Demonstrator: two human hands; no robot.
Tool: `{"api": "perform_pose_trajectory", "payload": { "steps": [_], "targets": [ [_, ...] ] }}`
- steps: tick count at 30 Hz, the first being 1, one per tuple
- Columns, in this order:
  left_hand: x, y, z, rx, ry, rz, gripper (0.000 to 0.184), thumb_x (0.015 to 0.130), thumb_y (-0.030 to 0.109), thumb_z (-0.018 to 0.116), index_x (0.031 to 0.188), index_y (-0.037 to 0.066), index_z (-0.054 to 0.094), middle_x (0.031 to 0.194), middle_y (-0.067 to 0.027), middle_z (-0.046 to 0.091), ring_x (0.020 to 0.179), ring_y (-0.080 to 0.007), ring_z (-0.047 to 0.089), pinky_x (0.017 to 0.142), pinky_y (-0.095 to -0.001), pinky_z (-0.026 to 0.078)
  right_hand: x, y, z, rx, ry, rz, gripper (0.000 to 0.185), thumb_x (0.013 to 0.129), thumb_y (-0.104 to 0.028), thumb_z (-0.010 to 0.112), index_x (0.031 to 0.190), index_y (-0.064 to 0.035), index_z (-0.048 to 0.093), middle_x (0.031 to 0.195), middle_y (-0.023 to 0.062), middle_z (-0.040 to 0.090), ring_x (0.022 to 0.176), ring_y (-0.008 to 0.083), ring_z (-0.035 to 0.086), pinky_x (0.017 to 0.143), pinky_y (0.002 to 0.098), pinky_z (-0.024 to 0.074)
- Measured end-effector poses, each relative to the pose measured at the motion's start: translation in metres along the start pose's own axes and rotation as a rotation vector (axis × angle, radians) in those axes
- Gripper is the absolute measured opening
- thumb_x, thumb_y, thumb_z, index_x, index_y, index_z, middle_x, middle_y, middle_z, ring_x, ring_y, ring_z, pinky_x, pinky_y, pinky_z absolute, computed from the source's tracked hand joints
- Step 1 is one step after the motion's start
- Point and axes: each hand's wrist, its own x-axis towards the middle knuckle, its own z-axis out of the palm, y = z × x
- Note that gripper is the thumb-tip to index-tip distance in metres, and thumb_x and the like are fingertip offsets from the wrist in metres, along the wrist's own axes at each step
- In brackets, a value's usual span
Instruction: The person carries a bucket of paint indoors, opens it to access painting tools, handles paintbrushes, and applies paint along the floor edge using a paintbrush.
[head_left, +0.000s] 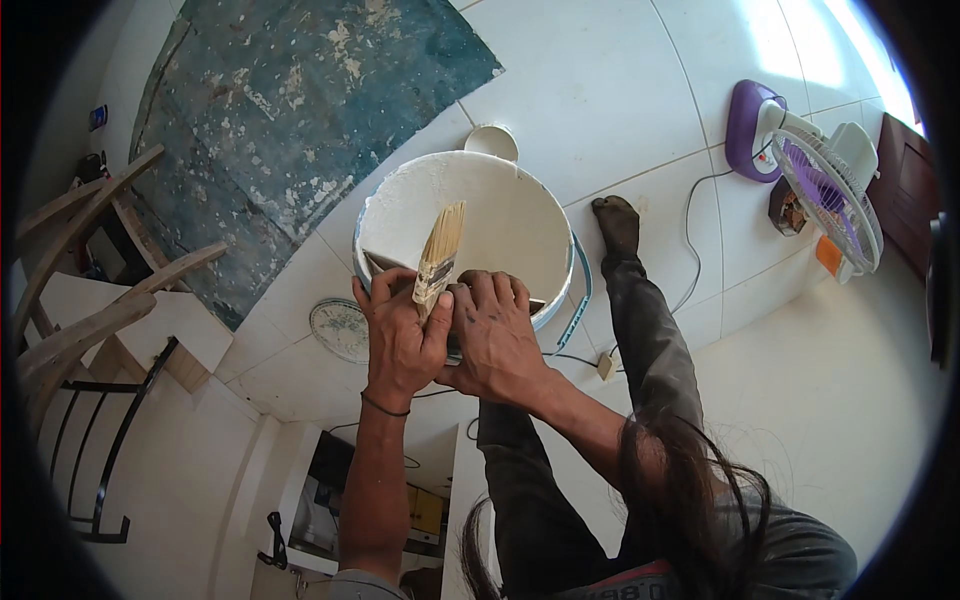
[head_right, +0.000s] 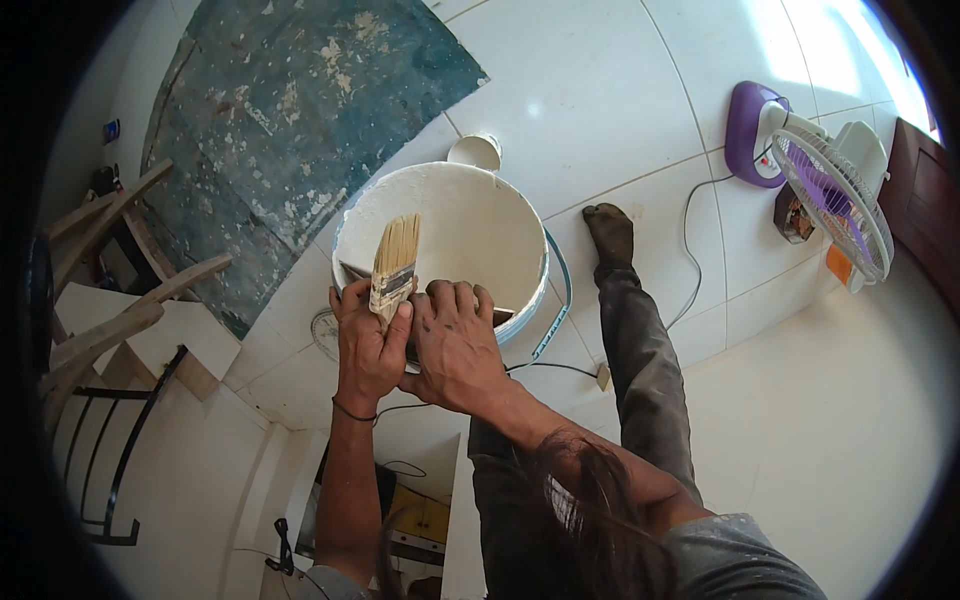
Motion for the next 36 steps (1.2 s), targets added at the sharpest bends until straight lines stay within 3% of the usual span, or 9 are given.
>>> {"api": "perform_pose_trajectory", "payload": {
  "steps": [3, 4, 7, 8, 12, 18, 31, 34, 36],
  "targets": [
    [0.002, 0.001, 0.0, -0.01, -0.008, -0.012, 0.03, 0.099, 0.028, 0.058, 0.094, 0.005, 0.077, 0.092, -0.0103, 0.074, 0.116, -0.032, 0.055, 0.113, -0.0685, 0.012, -0.007, 0.0, 0.006, 0.009, 0.102, -0.039, 0.082, 0.066, -0.038, 0.087, 0.128, 0.0047, 0.053, 0.121, 0.0223, 0.051, 0.117, 0.0383, 0.046, 0.1, 0.0577, 0.0351],
    [0.003, 0.001, -0.001, -0.018, -0.01, -0.024, 0.03, 0.099, 0.028, 0.057, 0.091, 0.006, 0.077, 0.092, -0.0096, 0.074, 0.115, -0.0321, 0.055, 0.113, -0.0685, 0.012, -0.009, -0.006, 0.005, 0.082, 0.166, -0.027, 0.074, 0.068, -0.025, 0.085, 0.127, 0.0046, 0.053, 0.122, 0.0249, 0.05, 0.119, 0.0406, 0.046, 0.097, 0.059, 0.0372],
    [0.004, 0.002, 0.001, -0.027, 0.0, -0.029, 0.032, 0.1, 0.027, 0.056, 0.084, 0.009, 0.077, 0.089, -0.0075, 0.074, 0.116, -0.0322, 0.055, 0.113, -0.0671, 0.013, -0.03, -0.018, 0.01, 0.187, 0.315, 0.068, 0.065, 0.071, -0.014, 0.08, 0.126, 0.0043, 0.053, 0.123, 0.0248, 0.05, 0.118, 0.0436, 0.047, 0.098, 0.0606, 0.0369],
    [0.003, 0.004, 0.001, -0.019, -0.011, -0.053, 0.033, 0.1, 0.027, 0.056, 0.084, 0.008, 0.077, 0.089, -0.0073, 0.074, 0.117, -0.0319, 0.054, 0.113, -0.0666, 0.014, -0.036, -0.024, 0.005, 0.159, 0.353, 0.083, 0.059, 0.073, -0.007, 0.075, 0.126, 0.006, 0.053, 0.115, 0.0229, 0.056, 0.107, 0.0421, 0.056, 0.093, 0.0544, 0.0447],
    [0.0, 0.011, 0.0, -0.024, -0.051, -0.116, 0.032, 0.1, 0.028, 0.056, 0.086, 0.008, 0.077, 0.092, -0.0084, 0.074, 0.12, -0.0316, 0.051, 0.113, -0.066, 0.014, -0.056, -0.023, 0.038, 0.234, 0.389, 0.056, 0.051, 0.078, -0.007, 0.076, 0.12, 0.0082, 0.053, 0.097, 0.0193, 0.064, 0.088, 0.0339, 0.066, 0.074, 0.0401, 0.055],
    [-0.004, 0.012, 0.003, 0.006, -0.034, -0.07, 0.029, 0.1, 0.027, 0.056, 0.094, 0.006, 0.075, 0.098, -0.0106, 0.073, 0.12, -0.0334, 0.05, 0.112, -0.0635, 0.016, -0.054, -0.039, 0.047, 0.443, 0.178, 0.216, 0.062, 0.077, -0.007, 0.08, 0.126, 0.0095, 0.046, 0.106, 0.0233, 0.065, 0.088, 0.0375, 0.071, 0.074, 0.0412, 0.0584],
    [-0.008, 0.006, -0.006, -0.008, -0.102, -0.062, 0.028, 0.101, 0.027, 0.054, 0.103, 0.009, 0.075, 0.1, -0.012, 0.073, 0.117, -0.0355, 0.047, 0.109, -0.0558, 0.023, -0.048, -0.055, 0.06, 0.857, 0.331, 0.417, 0.068, 0.079, 0.002, 0.078, 0.131, 0.0032, 0.035, 0.106, 0.0218, 0.067, 0.09, 0.0325, 0.074, 0.08, 0.0388, 0.0602],
    [-0.009, 0.007, -0.006, 0.061, -0.105, -0.045, 0.029, 0.101, 0.028, 0.054, 0.106, 0.008, 0.075, 0.101, -0.0125, 0.073, 0.119, -0.0356, 0.047, 0.11, -0.0561, 0.022, -0.049, -0.056, 0.057, 0.929, 0.266, 0.47, 0.068, 0.082, -0.002, 0.081, 0.133, 0.0011, 0.035, 0.117, 0.0208, 0.064, 0.099, 0.027, 0.072, 0.086, 0.0362, 0.0593],
    [-0.008, 0.011, -0.006, 0.063, -0.11, -0.016, 0.032, 0.101, 0.027, 0.054, 0.106, 0.001, 0.072, 0.102, -0.0184, 0.07, 0.117, -0.0394, 0.048, 0.11, -0.0562, 0.024, -0.051, -0.058, 0.056, 0.943, 0.238, 0.534, 0.068, 0.082, -0.001, 0.08, 0.133, -0.0001, 0.035, 0.114, 0.0193, 0.065, 0.102, 0.0258, 0.071, 0.086, 0.0359, 0.0584]
  ]
}}
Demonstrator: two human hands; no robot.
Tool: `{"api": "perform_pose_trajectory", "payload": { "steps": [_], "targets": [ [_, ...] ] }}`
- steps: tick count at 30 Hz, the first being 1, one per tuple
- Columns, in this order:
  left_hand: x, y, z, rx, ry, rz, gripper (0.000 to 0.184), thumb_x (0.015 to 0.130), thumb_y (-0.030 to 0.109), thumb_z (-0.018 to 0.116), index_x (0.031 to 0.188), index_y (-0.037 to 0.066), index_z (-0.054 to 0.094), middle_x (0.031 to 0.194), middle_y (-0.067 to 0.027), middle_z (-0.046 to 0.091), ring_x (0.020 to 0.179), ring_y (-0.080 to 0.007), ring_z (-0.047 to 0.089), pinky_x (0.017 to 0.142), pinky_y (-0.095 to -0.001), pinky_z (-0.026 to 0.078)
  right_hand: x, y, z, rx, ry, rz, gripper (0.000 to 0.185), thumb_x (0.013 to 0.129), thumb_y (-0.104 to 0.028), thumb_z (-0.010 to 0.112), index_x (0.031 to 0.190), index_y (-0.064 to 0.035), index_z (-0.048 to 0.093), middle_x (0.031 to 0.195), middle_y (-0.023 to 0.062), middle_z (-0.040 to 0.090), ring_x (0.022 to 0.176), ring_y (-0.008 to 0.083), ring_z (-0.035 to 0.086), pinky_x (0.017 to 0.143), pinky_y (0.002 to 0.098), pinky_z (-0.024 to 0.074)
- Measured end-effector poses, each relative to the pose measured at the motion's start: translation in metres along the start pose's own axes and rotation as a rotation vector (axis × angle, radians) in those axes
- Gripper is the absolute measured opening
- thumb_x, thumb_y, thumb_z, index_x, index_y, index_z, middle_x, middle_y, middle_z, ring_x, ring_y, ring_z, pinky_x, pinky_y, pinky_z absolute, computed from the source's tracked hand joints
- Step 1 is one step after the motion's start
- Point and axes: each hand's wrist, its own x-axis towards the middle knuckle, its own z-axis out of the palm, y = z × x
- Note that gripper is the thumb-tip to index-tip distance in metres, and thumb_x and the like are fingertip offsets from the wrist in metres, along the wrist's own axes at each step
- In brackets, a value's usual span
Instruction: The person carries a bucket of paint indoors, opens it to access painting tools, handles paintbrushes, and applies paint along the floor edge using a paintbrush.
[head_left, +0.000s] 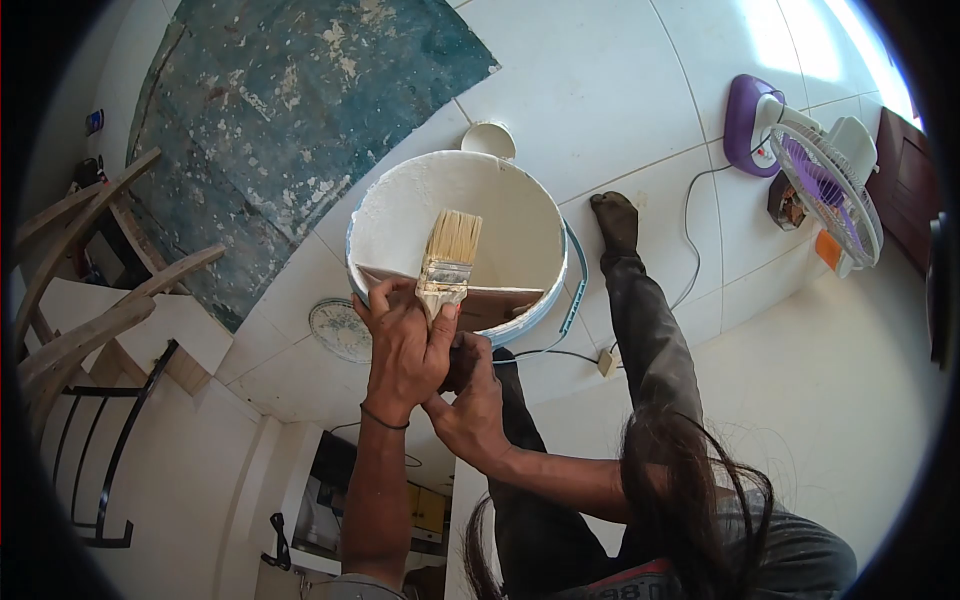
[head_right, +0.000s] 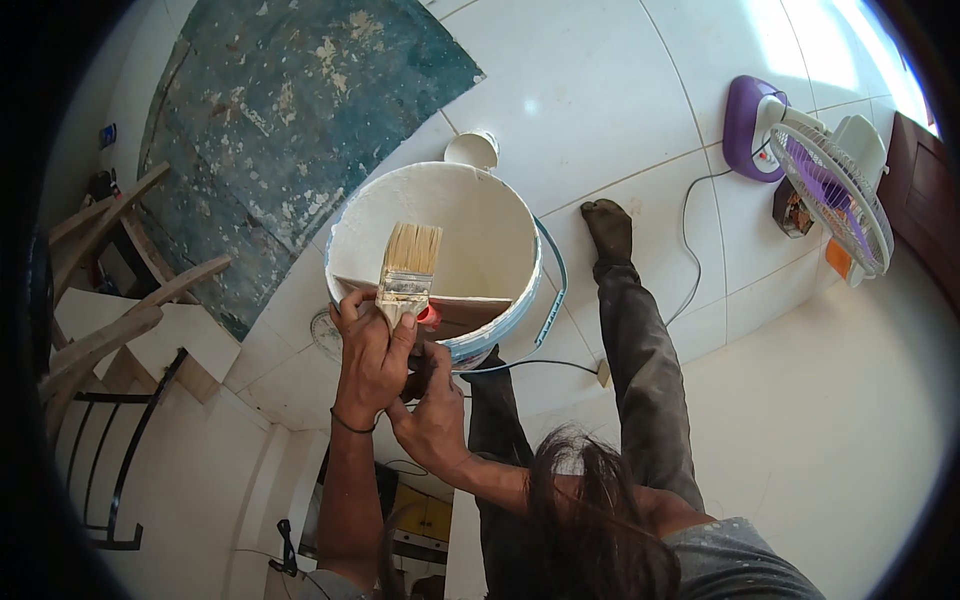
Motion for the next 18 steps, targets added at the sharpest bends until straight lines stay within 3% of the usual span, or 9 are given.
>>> {"api": "perform_pose_trajectory", "payload": {
  "steps": [1, 3, 10, 15, 16, 18],
  "targets": [
    [-0.001, 0.0, 0.001, -0.002, 0.001, -0.001, 0.032, 0.101, 0.027, 0.054, 0.106, 0.001, 0.072, 0.102, -0.0184, 0.07, 0.117, -0.0394, 0.048, 0.11, -0.0562, 0.024, 0.0, 0.001, 0.0, -0.002, -0.001, 0.0, 0.068, 0.082, -0.001, 0.08, 0.133, -0.0001, 0.035, 0.114, 0.0193, 0.065, 0.102, 0.0258, 0.071, 0.086, 0.0359, 0.0584],
    [-0.003, -0.002, 0.002, -0.024, -0.012, -0.008, 0.034, 0.103, 0.031, 0.051, 0.106, 0.007, 0.074, 0.102, -0.013, 0.072, 0.12, -0.0354, 0.047, 0.11, -0.0599, 0.018, 0.001, 0.004, -0.001, 0.047, 0.043, -0.007, 0.064, 0.08, -0.002, 0.08, 0.13, -0.0012, 0.039, 0.1, 0.017, 0.069, 0.083, 0.0225, 0.071, 0.072, 0.0342, 0.0564],
    [-0.009, -0.016, 0.004, -0.087, -0.01, 0.041, 0.053, 0.108, 0.04, 0.036, 0.104, 0.004, 0.073, 0.103, -0.0152, 0.071, 0.125, -0.0374, 0.045, 0.113, -0.0656, 0.011, 0.004, -0.006, -0.027, 0.22, -0.118, 0.226, 0.047, 0.082, 0.001, 0.078, 0.123, -0.0006, 0.055, 0.099, 0.0075, 0.066, 0.087, 0.0127, 0.064, 0.079, 0.0301, 0.0546],
    [-0.01, -0.007, 0.003, -0.067, -0.008, -0.056, 0.062, 0.11, 0.046, 0.025, 0.11, 0.005, 0.072, 0.11, -0.0123, 0.071, 0.125, -0.0362, 0.045, 0.115, -0.0683, 0.007, 0.012, -0.037, -0.065, 0.324, -0.068, 0.14, 0.033, 0.097, -0.006, 0.069, 0.127, 0.0027, 0.06, 0.105, 0.0042, 0.066, 0.093, 0.0105, 0.061, 0.083, 0.0262, 0.0519],
    [-0.011, -0.012, 0.008, -0.052, 0.02, -0.04, 0.055, 0.11, 0.045, 0.032, 0.119, 0.007, 0.071, 0.114, -0.0098, 0.072, 0.125, -0.0345, 0.046, 0.115, -0.0689, 0.009, 0.018, -0.045, -0.076, 0.282, -0.048, 0.088, 0.03, 0.101, -0.012, 0.066, 0.125, 0.0045, 0.063, 0.106, 0.0049, 0.066, 0.092, 0.0109, 0.061, 0.083, 0.0259, 0.0513],
    [-0.005, -0.005, 0.005, -0.055, 0.038, -0.051, 0.05, 0.108, 0.044, 0.039, 0.123, 0.008, 0.07, 0.116, -0.0087, 0.072, 0.125, -0.0336, 0.046, 0.114, -0.0692, 0.01, 0.035, -0.051, -0.103, 0.082, 0.007, -0.081, 0.028, 0.1, -0.013, 0.067, 0.121, 0.0059, 0.067, 0.103, 0.0048, 0.067, 0.091, 0.0092, 0.06, 0.083, 0.0262, 0.0508]
  ]
}}
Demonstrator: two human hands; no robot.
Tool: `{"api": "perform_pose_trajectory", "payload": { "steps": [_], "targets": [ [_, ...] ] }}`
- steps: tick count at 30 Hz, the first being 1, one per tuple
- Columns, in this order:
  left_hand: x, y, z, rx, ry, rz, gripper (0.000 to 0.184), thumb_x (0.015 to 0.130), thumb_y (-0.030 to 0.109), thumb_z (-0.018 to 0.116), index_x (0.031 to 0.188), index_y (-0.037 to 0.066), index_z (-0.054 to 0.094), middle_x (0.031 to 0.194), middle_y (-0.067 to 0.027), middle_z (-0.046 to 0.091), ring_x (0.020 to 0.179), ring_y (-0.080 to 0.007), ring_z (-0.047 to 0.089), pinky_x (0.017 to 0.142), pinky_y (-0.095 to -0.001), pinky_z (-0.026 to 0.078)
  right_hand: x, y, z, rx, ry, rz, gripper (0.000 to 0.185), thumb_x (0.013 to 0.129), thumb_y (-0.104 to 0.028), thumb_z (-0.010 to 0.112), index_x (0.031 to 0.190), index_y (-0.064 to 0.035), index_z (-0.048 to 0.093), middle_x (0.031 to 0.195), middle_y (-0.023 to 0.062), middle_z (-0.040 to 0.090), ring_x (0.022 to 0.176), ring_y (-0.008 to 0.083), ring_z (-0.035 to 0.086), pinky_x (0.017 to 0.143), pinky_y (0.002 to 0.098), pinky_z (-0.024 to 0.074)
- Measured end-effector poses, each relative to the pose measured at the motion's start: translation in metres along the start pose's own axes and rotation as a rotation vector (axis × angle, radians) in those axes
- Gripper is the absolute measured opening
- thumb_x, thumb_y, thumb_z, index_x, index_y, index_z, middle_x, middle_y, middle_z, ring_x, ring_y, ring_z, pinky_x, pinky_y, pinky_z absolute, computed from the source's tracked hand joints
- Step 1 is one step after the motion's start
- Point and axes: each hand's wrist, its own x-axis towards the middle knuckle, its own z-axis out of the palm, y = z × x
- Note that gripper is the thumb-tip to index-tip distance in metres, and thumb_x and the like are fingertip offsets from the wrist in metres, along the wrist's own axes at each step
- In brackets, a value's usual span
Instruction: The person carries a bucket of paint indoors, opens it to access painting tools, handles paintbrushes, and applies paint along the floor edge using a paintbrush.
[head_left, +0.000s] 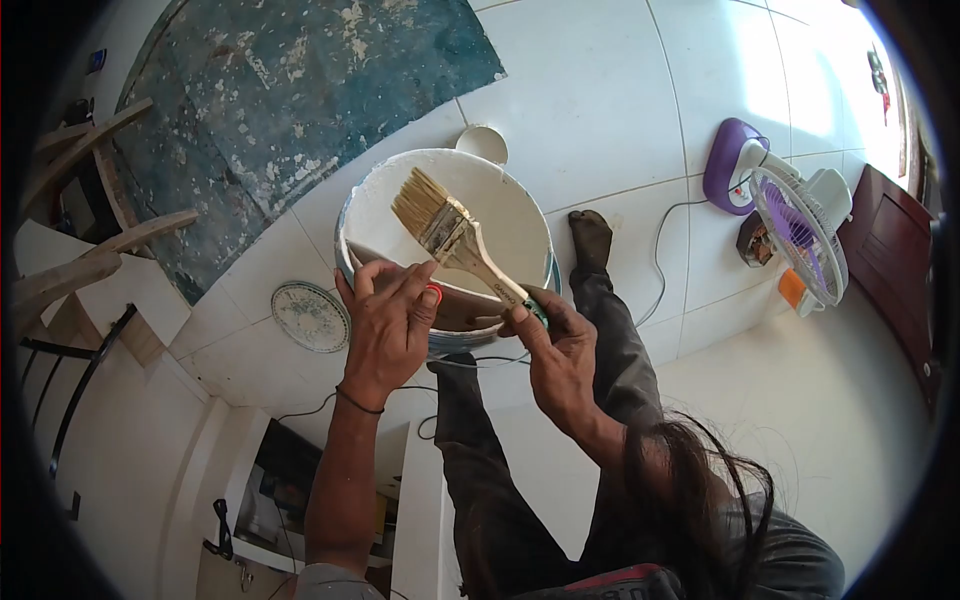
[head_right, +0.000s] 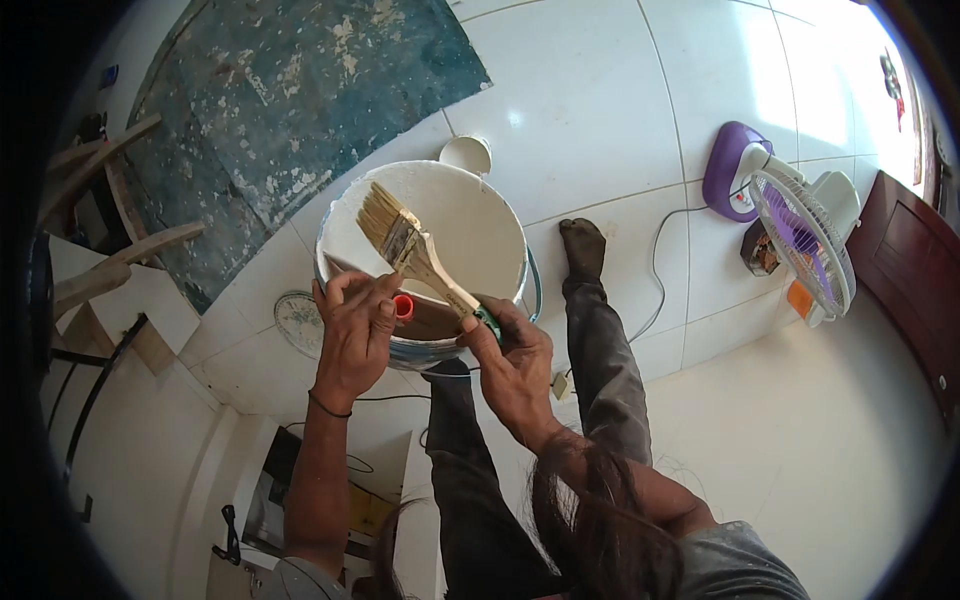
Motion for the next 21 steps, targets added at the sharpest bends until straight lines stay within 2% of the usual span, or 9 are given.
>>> {"api": "perform_pose_trajectory", "payload": {
  "steps": [1, 2, 3, 5, 7, 8, 9, 14, 21],
  "targets": [
    [0.002, 0.002, -0.001, 0.01, 0.004, 0.002, 0.046, 0.106, 0.043, 0.046, 0.127, 0.009, 0.069, 0.117, -0.0077, 0.073, 0.125, -0.0327, 0.047, 0.114, -0.0695, 0.011, 0.013, 0.0, -0.014, -0.052, 0.038, -0.076, 0.028, 0.1, -0.011, 0.068, 0.122, 0.0059, 0.068, 0.101, 0.0043, 0.067, 0.09, 0.0091, 0.06, 0.081, 0.0255, 0.0504],
    [0.002, 0.0, 0.0, 0.053, -0.001, 0.015, 0.05, 0.097, 0.045, 0.065, 0.131, 0.009, 0.067, 0.119, -0.0057, 0.073, 0.125, -0.0315, 0.048, 0.114, -0.0698, 0.013, 0.028, -0.007, -0.027, -0.151, 0.045, -0.16, 0.029, 0.099, -0.009, 0.069, 0.124, 0.0055, 0.068, 0.099, 0.0044, 0.068, 0.088, 0.0099, 0.061, 0.08, 0.0244, 0.0502],
    [0.001, 0.001, 0.001, 0.035, 0.012, -0.001, 0.05, 0.097, 0.045, 0.065, 0.131, 0.009, 0.067, 0.119, -0.0057, 0.073, 0.125, -0.0315, 0.048, 0.114, -0.0698, 0.013, 0.043, -0.01, -0.039, -0.142, 0.058, -0.288, 0.029, 0.098, -0.008, 0.069, 0.124, 0.0051, 0.068, 0.096, 0.0039, 0.068, 0.085, 0.0096, 0.061, 0.078, 0.0228, 0.0495],
    [0.001, 0.004, 0.003, 0.072, 0.046, 0.029, 0.056, 0.089, 0.045, 0.075, 0.131, 0.009, 0.067, 0.119, -0.0063, 0.074, 0.121, -0.0281, 0.048, 0.114, -0.0567, 0.018, 0.068, -0.033, -0.057, -0.236, 0.147, -0.392, 0.028, 0.098, -0.011, 0.07, 0.122, 0.0047, 0.07, 0.095, 0.0043, 0.068, 0.081, 0.0085, 0.058, 0.074, 0.0218, 0.0482],
    [0.002, 0.004, 0.005, 0.067, 0.047, 0.022, 0.066, 0.082, 0.049, 0.08, 0.133, 0.009, 0.066, 0.119, -0.0066, 0.074, 0.124, -0.0283, 0.048, 0.115, -0.0575, 0.017, 0.103, -0.043, -0.069, -0.027, 0.231, -0.508, 0.023, 0.099, -0.018, 0.069, 0.11, 0.0021, 0.071, 0.085, 0.0041, 0.068, 0.077, 0.0107, 0.061, 0.07, 0.0273, 0.0492],
    [0.002, 0.004, 0.005, 0.074, 0.048, 0.018, 0.071, 0.08, 0.053, 0.08, 0.133, 0.009, 0.066, 0.121, -0.0066, 0.074, 0.126, -0.0287, 0.047, 0.116, -0.0579, 0.017, 0.12, -0.051, -0.078, 0.127, 0.161, -0.484, 0.018, 0.1, -0.018, 0.068, 0.104, -0.0002, 0.067, 0.087, 0.0065, 0.069, 0.074, 0.0145, 0.064, 0.067, 0.0309, 0.0497],
    [0.001, 0.004, 0.005, 0.084, 0.049, 0.016, 0.075, 0.077, 0.057, 0.079, 0.133, 0.008, 0.066, 0.122, -0.0066, 0.073, 0.127, -0.0291, 0.047, 0.116, -0.0583, 0.016, 0.125, -0.066, -0.07, 0.168, 0.226, -0.393, 0.016, 0.1, -0.018, 0.067, 0.102, -0.0024, 0.063, 0.091, 0.009, 0.072, 0.072, 0.0166, 0.065, 0.065, 0.031, 0.05],
    [0.0, 0.003, 0.004, 0.05, 0.057, 0.011, 0.089, 0.065, 0.062, 0.081, 0.134, 0.008, 0.065, 0.124, -0.0067, 0.072, 0.129, -0.0291, 0.046, 0.118, -0.0594, 0.014, 0.191, -0.057, -0.069, 0.211, 0.089, -0.198, 0.019, 0.096, -0.011, 0.071, 0.105, 0.0031, 0.063, 0.097, 0.0156, 0.072, 0.073, 0.0202, 0.064, 0.067, 0.0306, 0.0521],
    [-0.001, 0.005, 0.012, 0.043, 0.047, 0.014, 0.094, 0.057, 0.058, 0.085, 0.134, 0.008, 0.065, 0.126, -0.0047, 0.071, 0.128, -0.0279, 0.047, 0.118, -0.0611, 0.013, 0.247, -0.008, -0.02, 0.12, 0.175, -0.148, 0.015, 0.095, -0.007, 0.07, 0.097, 0.0059, 0.063, 0.084, 0.0117, 0.068, 0.07, 0.0188, 0.068, 0.066, 0.0268, 0.0583]
  ]
}}
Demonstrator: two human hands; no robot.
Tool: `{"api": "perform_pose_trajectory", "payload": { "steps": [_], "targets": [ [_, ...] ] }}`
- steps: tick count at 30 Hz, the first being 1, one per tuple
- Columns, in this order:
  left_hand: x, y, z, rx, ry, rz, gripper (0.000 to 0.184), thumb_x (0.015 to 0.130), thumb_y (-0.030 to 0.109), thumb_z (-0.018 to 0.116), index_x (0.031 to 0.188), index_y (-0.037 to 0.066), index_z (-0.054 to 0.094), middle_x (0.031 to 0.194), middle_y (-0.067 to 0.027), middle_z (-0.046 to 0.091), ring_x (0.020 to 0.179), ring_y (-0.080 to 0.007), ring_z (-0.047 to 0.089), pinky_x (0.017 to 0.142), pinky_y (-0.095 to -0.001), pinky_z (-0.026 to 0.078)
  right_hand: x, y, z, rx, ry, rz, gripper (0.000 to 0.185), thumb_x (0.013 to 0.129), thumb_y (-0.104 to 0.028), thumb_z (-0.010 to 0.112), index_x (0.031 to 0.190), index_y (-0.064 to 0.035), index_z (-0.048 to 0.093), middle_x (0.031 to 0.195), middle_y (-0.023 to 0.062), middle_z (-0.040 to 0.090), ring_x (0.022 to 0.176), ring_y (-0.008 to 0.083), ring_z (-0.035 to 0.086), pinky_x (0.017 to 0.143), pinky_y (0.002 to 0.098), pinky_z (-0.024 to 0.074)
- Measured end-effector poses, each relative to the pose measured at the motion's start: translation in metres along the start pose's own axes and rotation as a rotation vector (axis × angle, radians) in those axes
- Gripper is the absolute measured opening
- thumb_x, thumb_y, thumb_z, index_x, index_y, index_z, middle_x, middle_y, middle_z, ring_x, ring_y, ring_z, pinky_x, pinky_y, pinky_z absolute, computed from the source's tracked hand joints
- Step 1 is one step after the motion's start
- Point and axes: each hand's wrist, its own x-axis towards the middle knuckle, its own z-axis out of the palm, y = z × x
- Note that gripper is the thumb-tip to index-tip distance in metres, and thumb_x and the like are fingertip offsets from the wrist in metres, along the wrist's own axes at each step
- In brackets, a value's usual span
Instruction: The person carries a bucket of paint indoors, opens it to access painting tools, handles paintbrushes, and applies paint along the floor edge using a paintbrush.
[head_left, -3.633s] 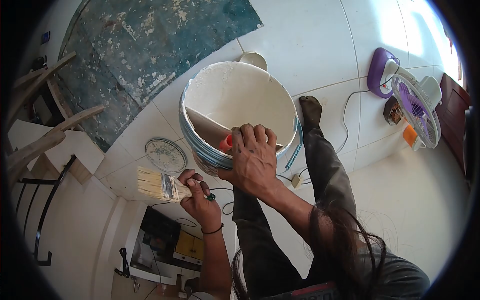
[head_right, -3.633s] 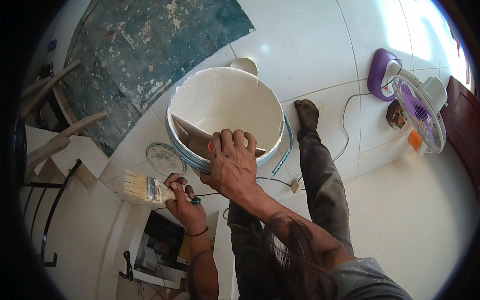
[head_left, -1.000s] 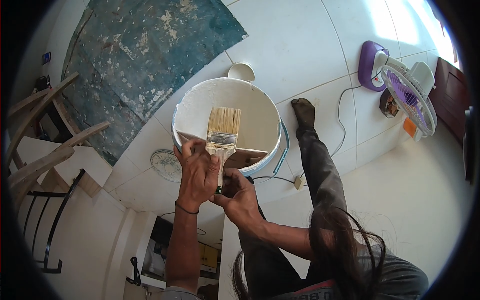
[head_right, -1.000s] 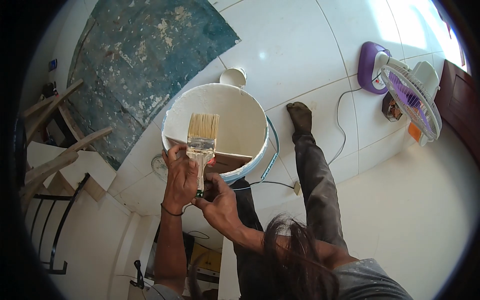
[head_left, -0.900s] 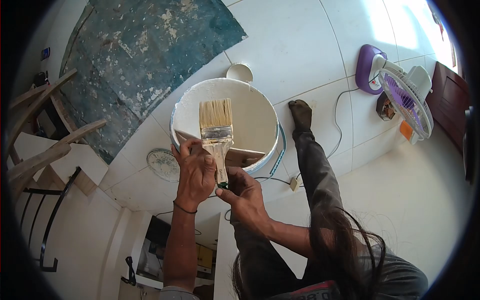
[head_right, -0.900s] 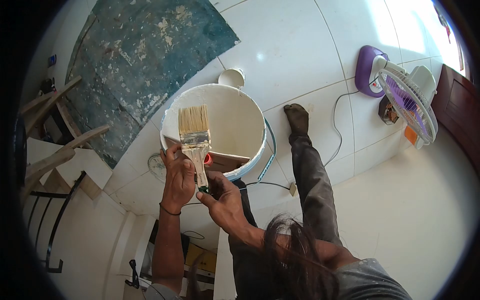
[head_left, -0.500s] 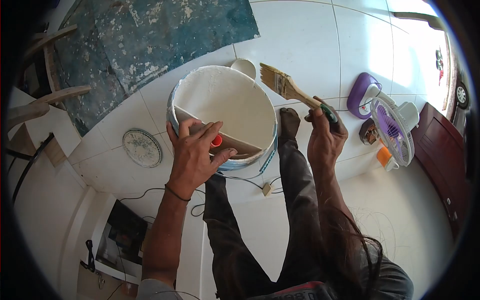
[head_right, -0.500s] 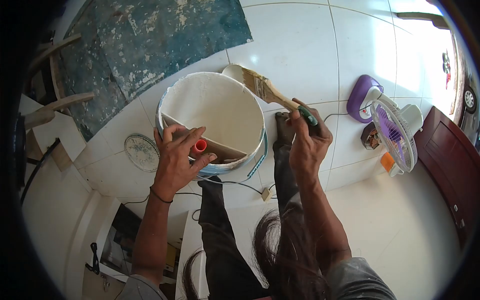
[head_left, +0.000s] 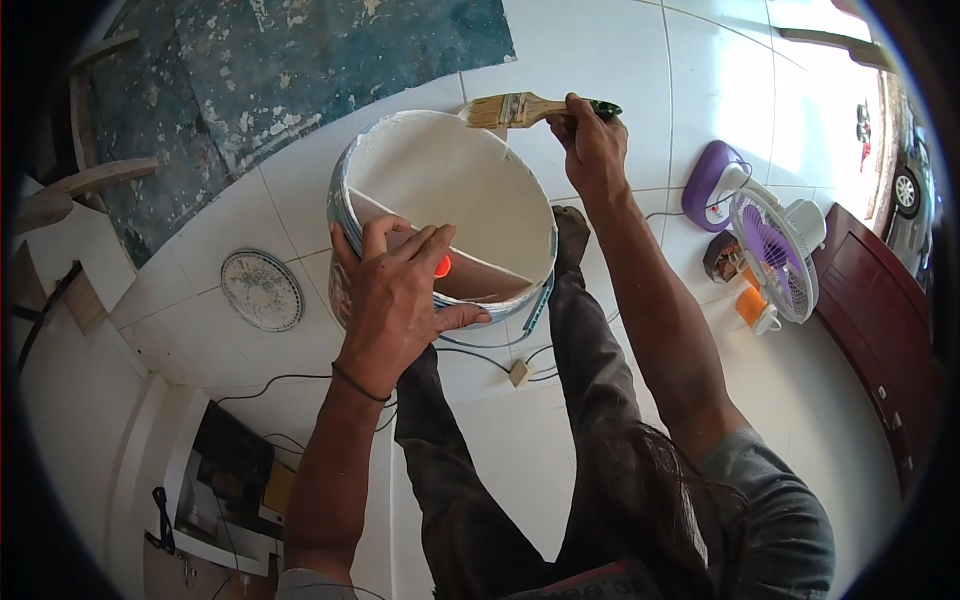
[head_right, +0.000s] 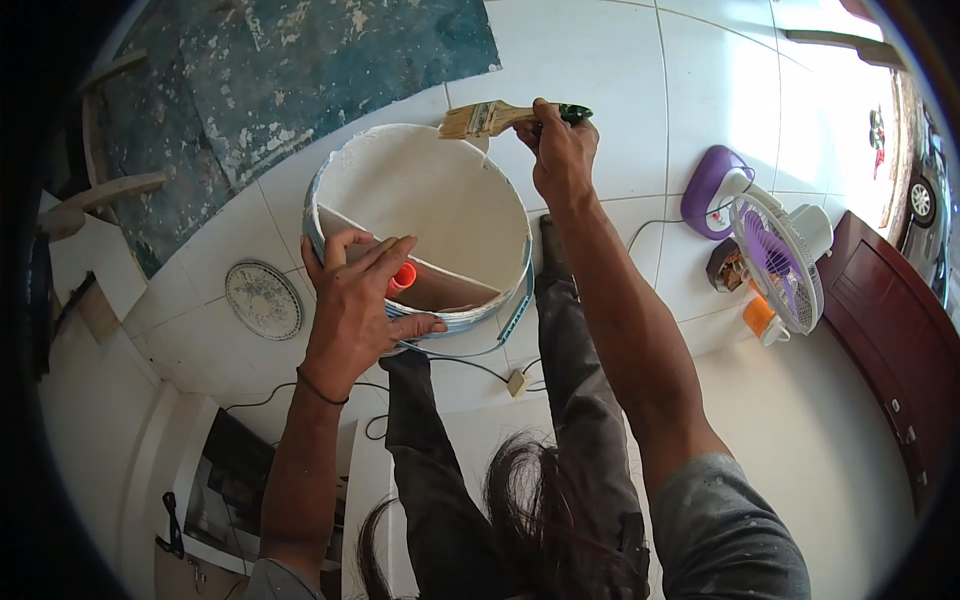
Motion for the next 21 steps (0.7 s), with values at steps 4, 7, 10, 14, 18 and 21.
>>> {"api": "perform_pose_trajectory", "payload": {
  "steps": [4, 7, 10, 14, 18, 21],
  "targets": [
    [0.0, 0.003, 0.003, -0.01, 0.005, -0.002, 0.093, 0.058, 0.057, 0.086, 0.133, 0.008, 0.065, 0.126, -0.0046, 0.071, 0.128, -0.0283, 0.047, 0.117, -0.0633, 0.013, 0.006, 0.018, 0.035, -0.015, 0.039, -0.047, 0.015, 0.096, -0.006, 0.067, 0.093, 0.0061, 0.059, 0.086, 0.014, 0.068, 0.067, 0.0213, 0.069, 0.065, 0.0317, 0.0628],
    [-0.001, 0.004, 0.005, 0.013, 0.022, -0.001, 0.092, 0.058, 0.055, 0.087, 0.133, 0.007, 0.065, 0.126, -0.0047, 0.071, 0.128, -0.0288, 0.047, 0.116, -0.065, 0.013, 0.022, 0.043, 0.04, -0.034, -0.007, -0.065, 0.015, 0.094, -0.007, 0.068, 0.088, 0.0049, 0.06, 0.081, 0.0132, 0.069, 0.065, 0.0204, 0.069, 0.063, 0.0315, 0.0613],
    [-0.003, 0.003, 0.0, 0.004, 0.023, -0.012, 0.092, 0.059, 0.055, 0.087, 0.134, 0.007, 0.064, 0.125, -0.0047, 0.071, 0.128, -0.0292, 0.047, 0.116, -0.0649, 0.014, 0.029, 0.053, 0.04, -0.261, 0.049, -0.138, 0.018, 0.088, -0.009, 0.07, 0.084, 0.0052, 0.059, 0.073, 0.0127, 0.068, 0.061, 0.0191, 0.068, 0.061, 0.0307, 0.059],
    [-0.004, 0.0, 0.0, -0.012, 0.032, -0.013, 0.091, 0.059, 0.055, 0.087, 0.134, 0.008, 0.064, 0.125, -0.0044, 0.071, 0.128, -0.0283, 0.046, 0.117, -0.0642, 0.013, 0.026, 0.041, 0.037, -0.576, 0.141, -0.238, 0.024, 0.082, -0.016, 0.069, 0.08, 0.0054, 0.06, 0.067, 0.0145, 0.069, 0.055, 0.0225, 0.067, 0.061, 0.0336, 0.0571],
    [-0.006, -0.001, 0.003, -0.015, 0.041, -0.015, 0.091, 0.059, 0.055, 0.086, 0.134, 0.008, 0.064, 0.125, -0.0042, 0.072, 0.127, -0.028, 0.046, 0.117, -0.0636, 0.013, 0.023, 0.032, 0.033, -0.822, 0.124, -0.361, 0.026, 0.081, -0.021, 0.067, 0.074, 0.0034, 0.06, 0.066, 0.017, 0.068, 0.056, 0.0295, 0.066, 0.065, 0.039, 0.0559],
    [-0.006, 0.0, 0.001, -0.039, 0.054, -0.017, 0.091, 0.059, 0.055, 0.086, 0.134, 0.008, 0.064, 0.122, -0.004, 0.073, 0.127, -0.0284, 0.046, 0.117, -0.0633, 0.013, 0.024, 0.029, 0.03, -0.96, 0.133, -0.44, 0.028, 0.08, -0.022, 0.067, 0.073, 0.0035, 0.06, 0.064, 0.0174, 0.066, 0.059, 0.0323, 0.066, 0.066, 0.0418, 0.0548]
  ]
}}
